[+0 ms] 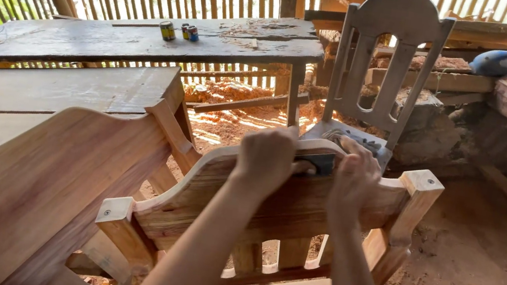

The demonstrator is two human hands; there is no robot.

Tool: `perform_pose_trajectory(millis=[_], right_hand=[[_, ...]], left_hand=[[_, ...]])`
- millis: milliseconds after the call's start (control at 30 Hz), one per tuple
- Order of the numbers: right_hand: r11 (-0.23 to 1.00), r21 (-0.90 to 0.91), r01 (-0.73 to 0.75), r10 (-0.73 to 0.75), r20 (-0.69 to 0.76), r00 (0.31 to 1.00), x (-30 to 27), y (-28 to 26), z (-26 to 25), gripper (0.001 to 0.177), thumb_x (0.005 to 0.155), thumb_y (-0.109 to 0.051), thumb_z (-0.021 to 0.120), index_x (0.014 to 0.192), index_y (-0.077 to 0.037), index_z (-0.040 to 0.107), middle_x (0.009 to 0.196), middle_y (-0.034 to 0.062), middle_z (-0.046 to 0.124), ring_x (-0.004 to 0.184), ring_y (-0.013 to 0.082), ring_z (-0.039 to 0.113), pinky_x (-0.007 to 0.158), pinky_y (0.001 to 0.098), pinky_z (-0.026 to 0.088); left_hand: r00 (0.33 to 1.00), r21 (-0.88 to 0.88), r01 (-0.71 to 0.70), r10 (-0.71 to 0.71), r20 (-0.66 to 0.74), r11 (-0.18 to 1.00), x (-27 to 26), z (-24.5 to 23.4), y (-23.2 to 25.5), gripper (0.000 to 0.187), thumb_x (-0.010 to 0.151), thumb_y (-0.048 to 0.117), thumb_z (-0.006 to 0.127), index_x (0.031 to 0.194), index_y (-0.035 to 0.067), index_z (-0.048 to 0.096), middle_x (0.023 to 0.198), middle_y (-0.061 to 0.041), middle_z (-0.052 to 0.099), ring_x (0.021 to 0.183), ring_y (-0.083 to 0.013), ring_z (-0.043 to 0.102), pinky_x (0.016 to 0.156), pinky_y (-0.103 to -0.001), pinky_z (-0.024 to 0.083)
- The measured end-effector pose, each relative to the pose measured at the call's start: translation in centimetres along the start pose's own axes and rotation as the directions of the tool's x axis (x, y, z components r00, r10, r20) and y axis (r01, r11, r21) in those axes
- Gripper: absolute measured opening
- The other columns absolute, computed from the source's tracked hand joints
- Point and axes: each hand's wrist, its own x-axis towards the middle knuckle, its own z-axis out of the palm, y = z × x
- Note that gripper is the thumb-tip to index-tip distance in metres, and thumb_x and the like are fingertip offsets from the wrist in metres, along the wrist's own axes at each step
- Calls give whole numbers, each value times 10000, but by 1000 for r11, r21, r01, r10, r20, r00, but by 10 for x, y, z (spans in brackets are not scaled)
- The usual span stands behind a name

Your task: Sanding the wooden backrest of a chair using a piece of sandpaper.

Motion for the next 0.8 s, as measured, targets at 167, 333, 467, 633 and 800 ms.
perform_pose_trajectory(millis=[167,333,467,633,800], right_hand=[[904,11,427,-427,47,903,-8,-76,38,574,1167,-503,260,1332,-119,654,1381,72,666,1425,279,534,1293,630,112],[863,-256,435,-406,160,900,-14,-65,54,713,1117,-565,123,1287,-195,709,1325,-24,673,1464,246,452,1260,666,-71],[753,-465,466,-439,174,882,-1,-37,52,712,1110,-599,115,1299,-224,690,1468,-12,610,1517,295,395,1205,690,-146],[906,-392,160,-214,-97,972,-24,-47,76,563,1178,-528,148,1526,-210,455,1711,180,294,1530,373,229,1204,779,-104],[687,-583,434,-206,417,885,-71,-126,132,488,1129,-488,420,1534,-248,547,1468,-4,478,1486,260,406,1198,795,-117]], left_hand=[[988,-95,131,-122,97,987,-15,-13,-32,679,746,758,696,854,88,678,771,-75,722,763,-246,748,690,-427,580],[970,-294,212,-165,176,932,-25,-7,-73,559,967,614,498,803,105,664,681,-91,667,611,-207,615,613,-395,536],[851,-519,523,-378,365,677,-60,30,-129,611,1086,507,419,738,31,577,628,-107,520,538,-165,427,557,-361,413],[872,-562,285,-454,-185,776,-97,66,-135,614,1119,406,285,781,-8,588,742,-247,629,705,-424,598,671,-538,434],[884,-555,288,-440,-159,780,-119,67,-143,550,1104,370,230,917,26,616,793,-282,660,794,-500,637,744,-584,468]])
